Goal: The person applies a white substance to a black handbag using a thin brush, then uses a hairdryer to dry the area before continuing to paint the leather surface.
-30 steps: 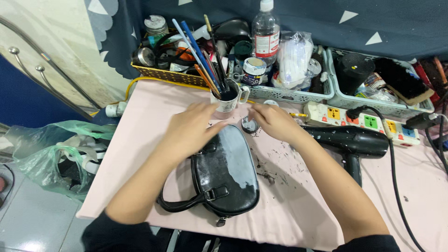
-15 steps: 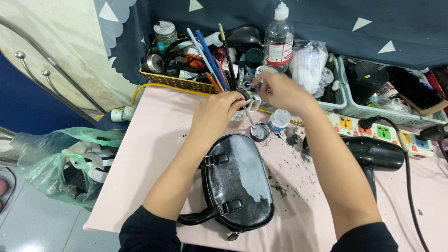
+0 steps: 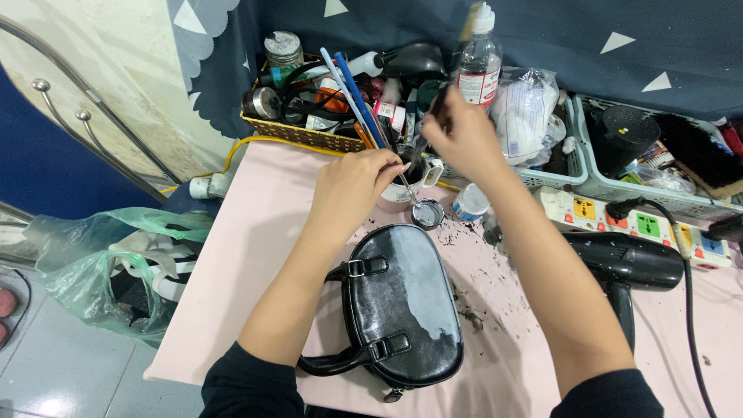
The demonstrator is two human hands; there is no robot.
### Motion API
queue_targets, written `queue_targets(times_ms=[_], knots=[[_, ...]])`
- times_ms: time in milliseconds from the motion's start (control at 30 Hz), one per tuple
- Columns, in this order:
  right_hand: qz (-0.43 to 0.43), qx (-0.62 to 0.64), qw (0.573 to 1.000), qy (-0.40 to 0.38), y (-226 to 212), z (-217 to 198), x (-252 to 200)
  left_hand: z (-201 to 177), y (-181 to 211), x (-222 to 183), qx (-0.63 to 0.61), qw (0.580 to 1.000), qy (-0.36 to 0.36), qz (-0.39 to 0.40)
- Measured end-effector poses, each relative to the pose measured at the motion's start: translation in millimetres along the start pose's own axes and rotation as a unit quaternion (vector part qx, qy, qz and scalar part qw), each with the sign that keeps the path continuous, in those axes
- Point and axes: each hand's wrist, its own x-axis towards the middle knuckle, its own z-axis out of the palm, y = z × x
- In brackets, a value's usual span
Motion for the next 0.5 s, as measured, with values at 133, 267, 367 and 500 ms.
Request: queue_targets(times_ms=[133,267,367,500], knots=[[0.008,0.088,0.996,0.032,-2.9,-40.9,-17.1,-1.6,-0.5,-0.1,0.008,1.0,-0.004,0.003],[-0.014,0.054,0.997,0.056,-3.5,-65.1,-43.0,-0.2,-0.3,-0.2,0.011,1.0,-0.004,0.005],[0.0,0.022,0.999,0.032,-3.5,-59.2,-59.5,1.2,1.4,0.0,0.018,1.0,-0.006,0.011],[0.023,0.041,0.999,0.014,-1.4,-50.4,-70.6,1.5,3.6,-1.4,0.014,1.0,-0.012,0.002]])
